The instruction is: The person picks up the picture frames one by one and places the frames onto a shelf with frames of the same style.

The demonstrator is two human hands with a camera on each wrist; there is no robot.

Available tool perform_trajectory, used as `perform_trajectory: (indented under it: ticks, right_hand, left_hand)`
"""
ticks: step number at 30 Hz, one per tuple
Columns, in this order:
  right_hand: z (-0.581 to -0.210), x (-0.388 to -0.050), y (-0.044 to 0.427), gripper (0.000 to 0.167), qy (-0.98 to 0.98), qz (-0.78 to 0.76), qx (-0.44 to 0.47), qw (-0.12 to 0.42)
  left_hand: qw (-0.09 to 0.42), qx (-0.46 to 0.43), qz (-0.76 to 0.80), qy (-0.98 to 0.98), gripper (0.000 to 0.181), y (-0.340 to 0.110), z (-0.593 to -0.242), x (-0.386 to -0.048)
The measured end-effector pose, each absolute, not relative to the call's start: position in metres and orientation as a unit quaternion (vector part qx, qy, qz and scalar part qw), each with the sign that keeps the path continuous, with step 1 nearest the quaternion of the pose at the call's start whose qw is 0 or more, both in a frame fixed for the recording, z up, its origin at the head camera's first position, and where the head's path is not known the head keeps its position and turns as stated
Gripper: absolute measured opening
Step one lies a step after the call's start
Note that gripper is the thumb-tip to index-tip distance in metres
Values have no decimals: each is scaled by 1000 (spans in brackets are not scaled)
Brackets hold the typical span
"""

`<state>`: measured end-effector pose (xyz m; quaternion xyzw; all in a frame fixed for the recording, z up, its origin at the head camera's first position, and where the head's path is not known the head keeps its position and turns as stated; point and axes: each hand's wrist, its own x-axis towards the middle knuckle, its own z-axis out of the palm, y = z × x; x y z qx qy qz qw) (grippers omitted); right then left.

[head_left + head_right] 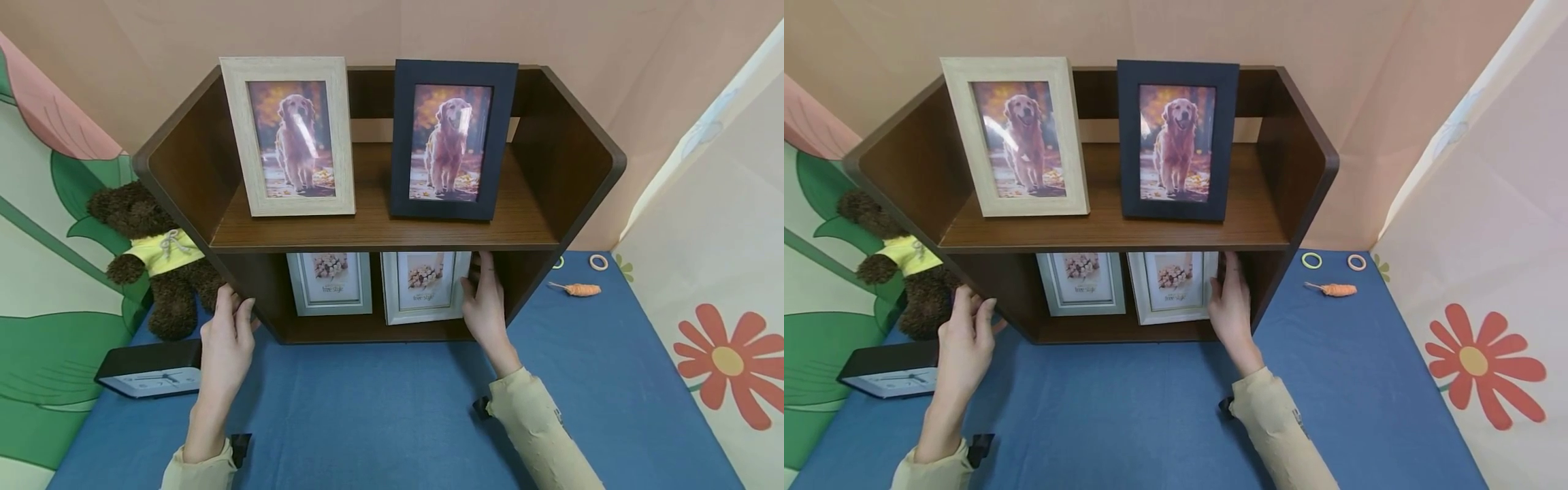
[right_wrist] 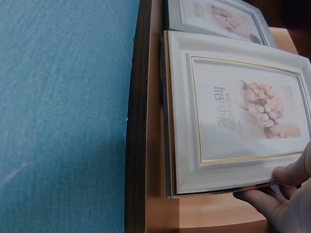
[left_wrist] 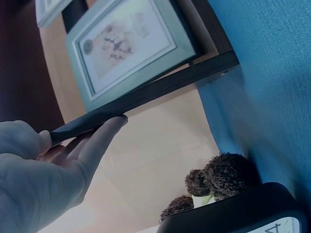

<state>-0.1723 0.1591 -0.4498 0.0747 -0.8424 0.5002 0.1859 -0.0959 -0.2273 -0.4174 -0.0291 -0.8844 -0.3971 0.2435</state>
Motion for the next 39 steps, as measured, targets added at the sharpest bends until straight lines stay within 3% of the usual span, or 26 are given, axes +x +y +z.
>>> perform_trajectory:
  ticks: [39]
  right_hand:
    - [-449,-174,160,65,-850,500,50,157]
  left_hand:
    - [247,-38,-400,-882,24,-230,-419,-96]
